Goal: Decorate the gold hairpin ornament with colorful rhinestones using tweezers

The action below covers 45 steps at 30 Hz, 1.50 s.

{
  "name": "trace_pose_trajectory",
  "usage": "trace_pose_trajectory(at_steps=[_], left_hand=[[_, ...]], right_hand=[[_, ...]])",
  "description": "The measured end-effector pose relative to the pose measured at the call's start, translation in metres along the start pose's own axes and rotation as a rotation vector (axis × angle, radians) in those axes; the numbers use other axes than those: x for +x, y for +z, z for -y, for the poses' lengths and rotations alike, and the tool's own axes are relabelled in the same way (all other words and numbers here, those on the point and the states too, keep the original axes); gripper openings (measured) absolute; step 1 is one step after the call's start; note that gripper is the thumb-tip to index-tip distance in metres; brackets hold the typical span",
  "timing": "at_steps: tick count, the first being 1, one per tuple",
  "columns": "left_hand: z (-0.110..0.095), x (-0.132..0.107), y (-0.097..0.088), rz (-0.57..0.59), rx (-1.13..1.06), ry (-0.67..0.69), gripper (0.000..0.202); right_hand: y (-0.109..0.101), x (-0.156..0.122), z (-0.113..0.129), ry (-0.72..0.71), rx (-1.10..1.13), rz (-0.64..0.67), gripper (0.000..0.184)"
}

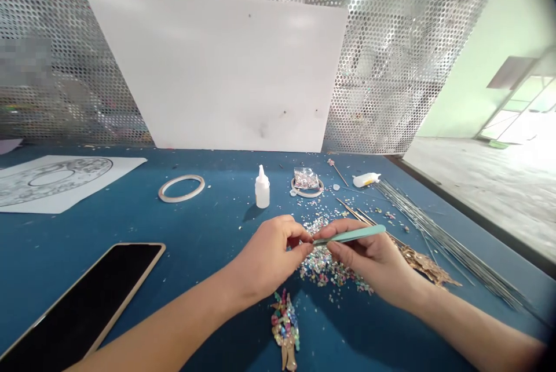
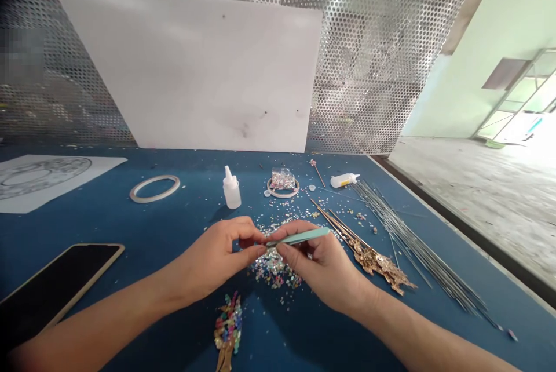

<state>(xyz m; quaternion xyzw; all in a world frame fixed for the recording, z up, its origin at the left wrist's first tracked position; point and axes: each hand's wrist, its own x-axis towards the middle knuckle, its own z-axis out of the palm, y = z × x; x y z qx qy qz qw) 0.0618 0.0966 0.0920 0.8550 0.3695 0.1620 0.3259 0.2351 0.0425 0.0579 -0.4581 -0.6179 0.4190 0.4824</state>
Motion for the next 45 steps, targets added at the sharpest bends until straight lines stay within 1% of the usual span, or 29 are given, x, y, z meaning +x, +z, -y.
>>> trace_pose_trajectory(at_steps=[4,11,13,18,22,25,31,38,42,45], left_hand=[[0.001,0.005,-0.001,0.016,-0.015,0.006,0.021],[0.004,0.010,-0.003,0.025,-0.020,0.005,0.019],[0.007,0.010,-0.003,0.026,-0.044,-0.031,0.021],[0.013,0.006,-0.004,0.040,-0.134,-0.192,0.030],[0.014,0.008,-0.006,0.047,-0.186,-0.275,0.028],[0.014,0.011,-0.008,0.050,-0.211,-0.310,0.026],[0.011,0.011,-0.008,0.065,-0.262,-0.305,0.022],[0.010,0.011,-0.003,0.055,-0.223,-0.279,0.024],[0.007,0.010,0.002,0.067,-0.203,-0.272,0.025],[0.004,0.009,0.005,0.092,-0.201,-0.250,0.026]], right_hand=[[-0.002,0.002,0.000,0.010,0.020,-0.013,0.009],[-0.005,0.005,-0.003,0.041,0.036,-0.066,0.008],[-0.006,0.006,-0.004,0.051,0.045,-0.077,0.008],[-0.008,0.006,-0.006,0.071,0.056,-0.071,0.008],[-0.006,0.005,-0.007,0.082,0.055,-0.050,0.009],[-0.005,0.004,-0.006,0.080,0.039,-0.031,0.009],[-0.004,0.002,-0.006,0.065,-0.023,-0.006,0.009],[-0.003,-0.001,-0.004,0.023,-0.127,-0.009,0.011],[-0.002,-0.001,0.002,0.004,-0.204,0.004,0.021],[0.000,-0.001,0.004,0.003,-0.266,-0.003,0.021]])
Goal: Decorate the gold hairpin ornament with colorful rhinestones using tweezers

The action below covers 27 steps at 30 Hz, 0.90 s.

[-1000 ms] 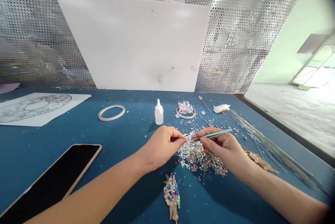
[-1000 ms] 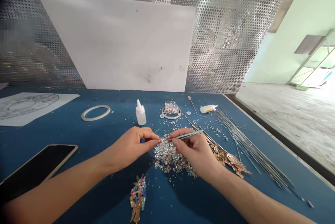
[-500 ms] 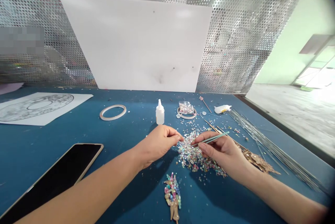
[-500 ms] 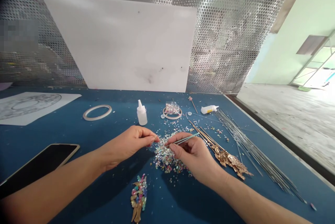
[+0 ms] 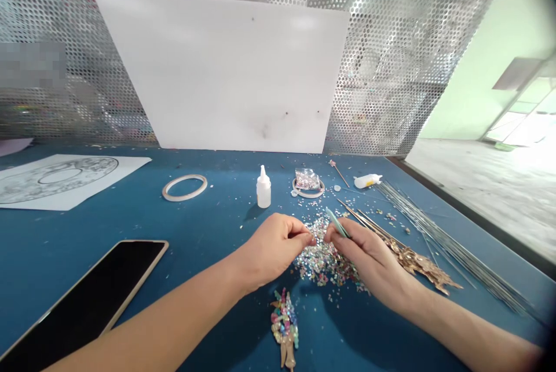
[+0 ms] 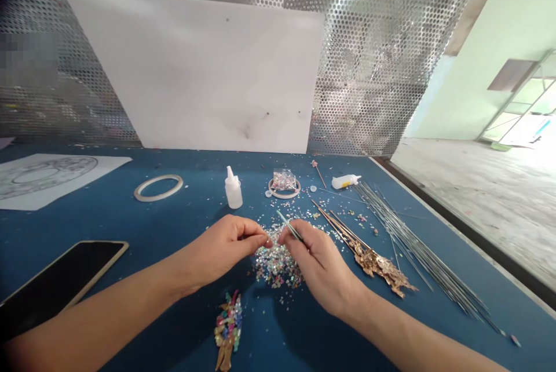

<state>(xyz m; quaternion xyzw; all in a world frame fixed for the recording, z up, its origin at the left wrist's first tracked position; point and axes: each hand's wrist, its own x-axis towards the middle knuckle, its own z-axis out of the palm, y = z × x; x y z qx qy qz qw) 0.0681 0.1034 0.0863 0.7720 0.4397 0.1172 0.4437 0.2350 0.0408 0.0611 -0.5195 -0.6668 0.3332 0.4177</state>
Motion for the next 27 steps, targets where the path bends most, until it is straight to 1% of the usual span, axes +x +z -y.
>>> trace_pose_trajectory(at_steps=[5,9,14,21,27], left_hand=[[-0.003,-0.002,0.002,0.032,0.014,0.062,0.030],[-0.006,-0.004,0.004,0.008,0.077,0.107,0.032],[-0.005,-0.003,0.009,-0.052,0.183,0.180,0.030],[-0.003,-0.001,0.014,-0.087,0.297,0.211,0.031],[-0.003,0.001,0.013,-0.086,0.276,0.224,0.032]], right_hand=[[0.005,0.000,-0.001,0.028,-0.060,-0.005,0.008],[0.007,0.000,-0.004,0.046,-0.059,-0.008,0.003],[0.008,0.001,-0.007,0.058,-0.029,-0.015,0.004],[0.008,0.002,-0.007,0.072,0.012,0.011,0.007],[0.009,0.003,-0.004,0.086,0.015,-0.006,0.010]])
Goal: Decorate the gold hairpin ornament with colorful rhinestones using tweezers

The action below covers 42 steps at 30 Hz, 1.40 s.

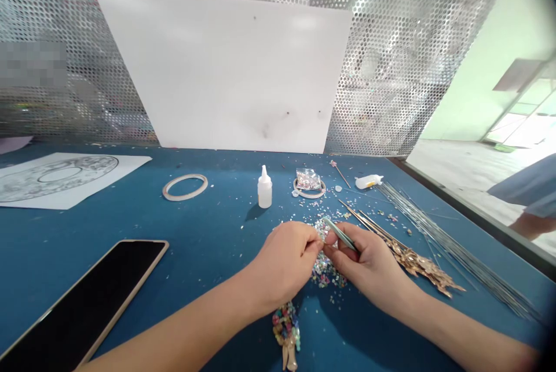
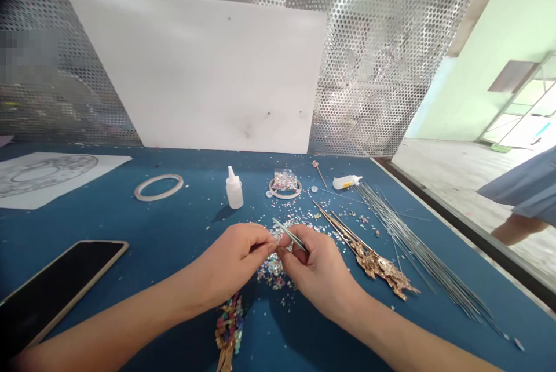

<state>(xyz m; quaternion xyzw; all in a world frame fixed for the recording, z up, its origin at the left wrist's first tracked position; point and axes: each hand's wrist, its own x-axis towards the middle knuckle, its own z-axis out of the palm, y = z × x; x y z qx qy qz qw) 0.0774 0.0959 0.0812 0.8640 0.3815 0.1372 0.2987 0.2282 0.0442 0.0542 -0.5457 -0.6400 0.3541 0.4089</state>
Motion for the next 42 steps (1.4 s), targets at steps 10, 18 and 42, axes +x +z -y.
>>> trace_pose_trajectory(at_steps=[10,18,42], left_hand=[[0.000,-0.003,-0.006,0.097,-0.246,-0.064,0.032],[0.000,-0.003,-0.008,0.089,-0.274,-0.090,0.030],[0.000,-0.003,-0.016,-0.113,0.312,0.008,0.026]], right_hand=[[-0.003,0.002,0.000,0.054,0.121,0.066,0.015],[-0.004,0.003,0.002,0.081,0.237,0.084,0.020],[-0.008,0.000,0.003,0.092,0.560,0.192,0.024]])
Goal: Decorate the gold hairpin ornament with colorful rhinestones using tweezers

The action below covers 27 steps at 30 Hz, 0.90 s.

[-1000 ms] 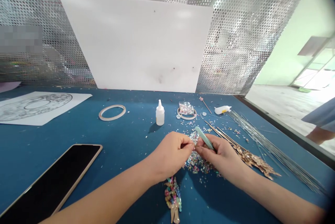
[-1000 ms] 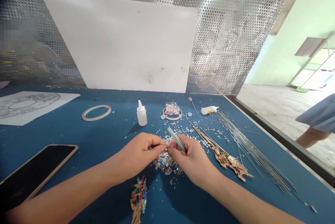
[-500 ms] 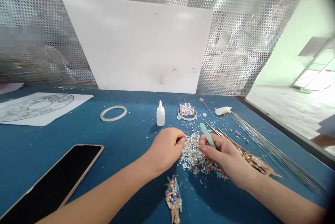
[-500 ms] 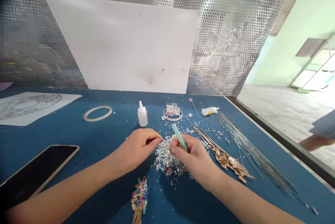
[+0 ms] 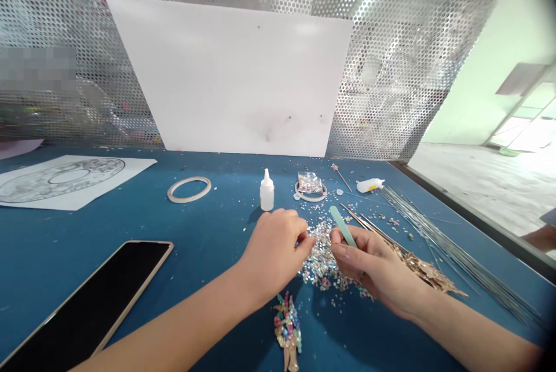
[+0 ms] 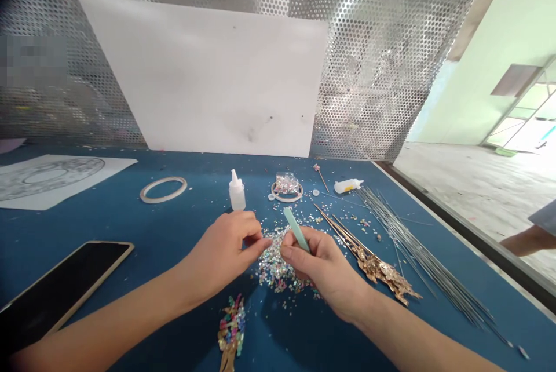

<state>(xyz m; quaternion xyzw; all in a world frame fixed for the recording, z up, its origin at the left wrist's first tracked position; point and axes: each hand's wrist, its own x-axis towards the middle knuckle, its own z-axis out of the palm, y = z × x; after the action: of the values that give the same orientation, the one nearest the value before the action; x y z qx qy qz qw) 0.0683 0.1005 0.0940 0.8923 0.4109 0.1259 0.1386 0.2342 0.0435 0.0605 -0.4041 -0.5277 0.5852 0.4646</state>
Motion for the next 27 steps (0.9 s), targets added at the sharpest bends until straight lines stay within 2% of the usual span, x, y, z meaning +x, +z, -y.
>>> trace_pose_trajectory(at_steps=[1,4,8,16,24,27], left_hand=[[-0.0018,-0.0014,-0.0006,-0.007,-0.015,-0.007,0.028],[-0.0064,-0.0037,-0.0022,-0.025,-0.106,-0.009,0.013],[-0.0099,-0.0057,-0.0053,-0.026,-0.266,-0.016,0.018],[-0.0088,-0.0084,-0.0075,0.086,-0.490,0.010,0.020],[-0.0075,-0.0069,-0.0046,0.170,-0.623,-0.119,0.022],[-0.0021,-0.0035,-0.0012,0.138,-0.625,-0.155,0.020]], right_hand=[[0.0003,-0.0002,0.0000,-0.003,-0.007,-0.005,0.024],[0.0013,-0.0007,-0.0001,-0.014,-0.048,-0.030,0.021],[0.0023,-0.0002,-0.0008,-0.043,-0.129,-0.065,0.017],[0.0038,0.0008,-0.0005,-0.079,-0.261,-0.108,0.012],[0.0039,-0.0002,-0.0007,-0.070,-0.316,-0.133,0.014],[0.0039,0.0003,-0.0004,-0.071,-0.330,-0.137,0.013]])
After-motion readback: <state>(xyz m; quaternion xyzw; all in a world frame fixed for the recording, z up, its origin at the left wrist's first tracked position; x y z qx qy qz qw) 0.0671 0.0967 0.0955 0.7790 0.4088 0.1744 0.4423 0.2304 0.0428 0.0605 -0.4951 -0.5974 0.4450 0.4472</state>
